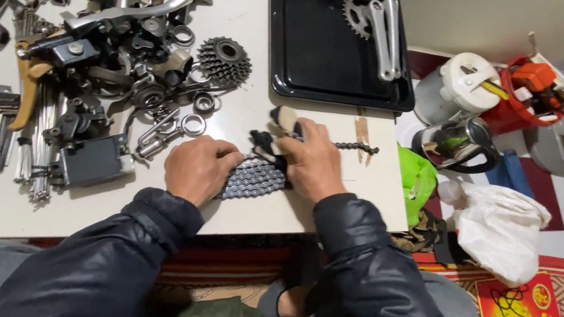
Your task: Cleaning a bicycle chain by wiping it with a cloth to remove dirt and grease.
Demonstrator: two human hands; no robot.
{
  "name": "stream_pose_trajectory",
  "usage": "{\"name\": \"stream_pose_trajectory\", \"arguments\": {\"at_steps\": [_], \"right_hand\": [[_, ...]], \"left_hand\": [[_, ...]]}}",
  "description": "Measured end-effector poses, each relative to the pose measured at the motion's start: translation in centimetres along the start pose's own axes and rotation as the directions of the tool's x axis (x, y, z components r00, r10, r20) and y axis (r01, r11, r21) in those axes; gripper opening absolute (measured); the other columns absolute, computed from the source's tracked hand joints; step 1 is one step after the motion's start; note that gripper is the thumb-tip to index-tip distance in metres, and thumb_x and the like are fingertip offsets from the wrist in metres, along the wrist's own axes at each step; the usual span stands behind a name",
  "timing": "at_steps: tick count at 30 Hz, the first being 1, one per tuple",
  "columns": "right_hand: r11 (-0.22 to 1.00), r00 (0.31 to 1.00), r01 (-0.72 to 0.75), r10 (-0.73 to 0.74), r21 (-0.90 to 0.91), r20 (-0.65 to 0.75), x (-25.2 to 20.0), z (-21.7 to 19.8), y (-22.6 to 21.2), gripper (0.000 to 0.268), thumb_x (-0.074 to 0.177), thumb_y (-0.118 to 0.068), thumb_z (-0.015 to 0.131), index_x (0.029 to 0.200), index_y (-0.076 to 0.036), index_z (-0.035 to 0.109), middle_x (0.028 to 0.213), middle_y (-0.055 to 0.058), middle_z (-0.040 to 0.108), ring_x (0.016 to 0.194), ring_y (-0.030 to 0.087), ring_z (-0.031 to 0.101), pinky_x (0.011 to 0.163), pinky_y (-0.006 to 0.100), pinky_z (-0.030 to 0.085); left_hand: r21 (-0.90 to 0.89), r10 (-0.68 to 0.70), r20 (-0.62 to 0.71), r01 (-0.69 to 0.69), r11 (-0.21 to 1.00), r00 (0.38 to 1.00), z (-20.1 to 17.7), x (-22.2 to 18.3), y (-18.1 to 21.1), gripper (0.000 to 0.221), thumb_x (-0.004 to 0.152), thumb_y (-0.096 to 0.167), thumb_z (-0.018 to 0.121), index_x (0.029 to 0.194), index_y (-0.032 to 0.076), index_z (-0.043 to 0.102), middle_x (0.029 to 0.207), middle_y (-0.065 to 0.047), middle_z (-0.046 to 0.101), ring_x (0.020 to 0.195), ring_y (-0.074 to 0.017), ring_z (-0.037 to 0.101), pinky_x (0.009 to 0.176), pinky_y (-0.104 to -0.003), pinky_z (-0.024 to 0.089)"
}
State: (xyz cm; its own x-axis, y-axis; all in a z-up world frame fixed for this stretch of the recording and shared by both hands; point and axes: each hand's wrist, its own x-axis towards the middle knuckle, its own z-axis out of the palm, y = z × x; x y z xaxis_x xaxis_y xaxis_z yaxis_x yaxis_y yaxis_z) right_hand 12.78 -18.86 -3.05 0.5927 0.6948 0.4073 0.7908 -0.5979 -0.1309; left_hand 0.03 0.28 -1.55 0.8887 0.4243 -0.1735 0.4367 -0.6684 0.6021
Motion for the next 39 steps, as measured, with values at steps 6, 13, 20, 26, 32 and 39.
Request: {"name": "stream_pose_trajectory", "arguments": {"at_steps": [6, 13, 20, 26, 32, 39], "right_hand": [[0.988, 0.988, -0.135, 0.129, -0.07, -0.082, -3.6, -0.9, 10.1, 0.012, 0.092, -0.017, 0.068, 0.091, -0.029, 0.071, 0.12, 0.003, 0.059, 0.117, 0.029, 0.06, 0.091, 0.04, 0.056], [0.892, 0.917, -0.396, 0.397, -0.217, -0.042, -6.7, -2.4, 17.2, 0.019, 0.09, -0.02, 0.066, 0.095, -0.037, 0.073, 0.12, -0.005, 0.057, 0.116, 0.024, 0.06, 0.095, 0.039, 0.057], [0.895, 0.889, -0.44, 0.423, -0.074, -0.175, -4.2, -3.5, 11.2, 0.022, 0.088, -0.024, 0.075, 0.106, -0.037, 0.073, 0.104, 0.001, 0.054, 0.094, 0.032, 0.067, 0.08, 0.043, 0.059], [0.983, 0.981, -0.14, 0.154, 0.12, -0.115, -0.5, 0.1, -1.0, 0.014, 0.085, -0.029, 0.074, 0.098, -0.032, 0.072, 0.111, 0.007, 0.059, 0.1, 0.035, 0.066, 0.079, 0.045, 0.057], [0.995, 0.992, -0.041, 0.052, 0.092, -0.118, -1.6, 1.5, 3.9, 0.009, 0.088, -0.026, 0.072, 0.089, -0.035, 0.072, 0.109, 0.0, 0.06, 0.103, 0.028, 0.063, 0.086, 0.037, 0.055], [0.938, 0.933, -0.347, 0.343, -0.014, -0.104, -5.1, -0.9, 13.7, 0.023, 0.084, -0.016, 0.073, 0.098, -0.035, 0.073, 0.106, 0.005, 0.056, 0.105, 0.034, 0.063, 0.091, 0.042, 0.055]], "left_hand": [[-0.03, -0.013, 0.02, 0.014, 0.999, 1.0, -1.1, -0.5, 0.8, 0.025, 0.095, 0.039, 0.065, 0.106, 0.025, 0.082, 0.096, -0.008, 0.077, 0.098, -0.0304, 0.072, 0.091, -0.041, 0.047], [-0.027, -0.015, 0.023, 0.016, 0.999, 1.0, -1.0, -0.4, 0.8, 0.026, 0.095, 0.041, 0.065, 0.107, 0.025, 0.082, 0.096, -0.008, 0.077, 0.099, -0.0296, 0.072, 0.091, -0.04, 0.047], [-0.041, -0.006, 0.017, 0.007, 0.999, 1.0, -1.1, -0.4, 0.7, 0.026, 0.094, 0.041, 0.065, 0.106, 0.025, 0.082, 0.096, -0.009, 0.077, 0.099, -0.0313, 0.071, 0.092, -0.041, 0.048], [-0.035, -0.01, -0.014, 0.009, 0.999, 1.0, -0.5, -0.4, 0.7, 0.026, 0.093, 0.042, 0.066, 0.103, 0.025, 0.083, 0.094, -0.011, 0.076, 0.097, -0.0343, 0.071, 0.09, -0.044, 0.051], [-0.049, -0.033, 0.012, 0.034, 0.998, 0.999, -1.5, -0.7, 1.2, 0.028, 0.092, 0.045, 0.066, 0.104, 0.027, 0.083, 0.097, -0.012, 0.076, 0.101, -0.0369, 0.07, 0.093, -0.045, 0.052], [-0.016, -0.07, 0.035, 0.07, 0.997, 0.997, -1.6, -0.8, 1.6, 0.025, 0.094, 0.042, 0.064, 0.105, 0.029, 0.083, 0.095, -0.007, 0.077, 0.099, -0.0297, 0.072, 0.096, -0.039, 0.052]]}}
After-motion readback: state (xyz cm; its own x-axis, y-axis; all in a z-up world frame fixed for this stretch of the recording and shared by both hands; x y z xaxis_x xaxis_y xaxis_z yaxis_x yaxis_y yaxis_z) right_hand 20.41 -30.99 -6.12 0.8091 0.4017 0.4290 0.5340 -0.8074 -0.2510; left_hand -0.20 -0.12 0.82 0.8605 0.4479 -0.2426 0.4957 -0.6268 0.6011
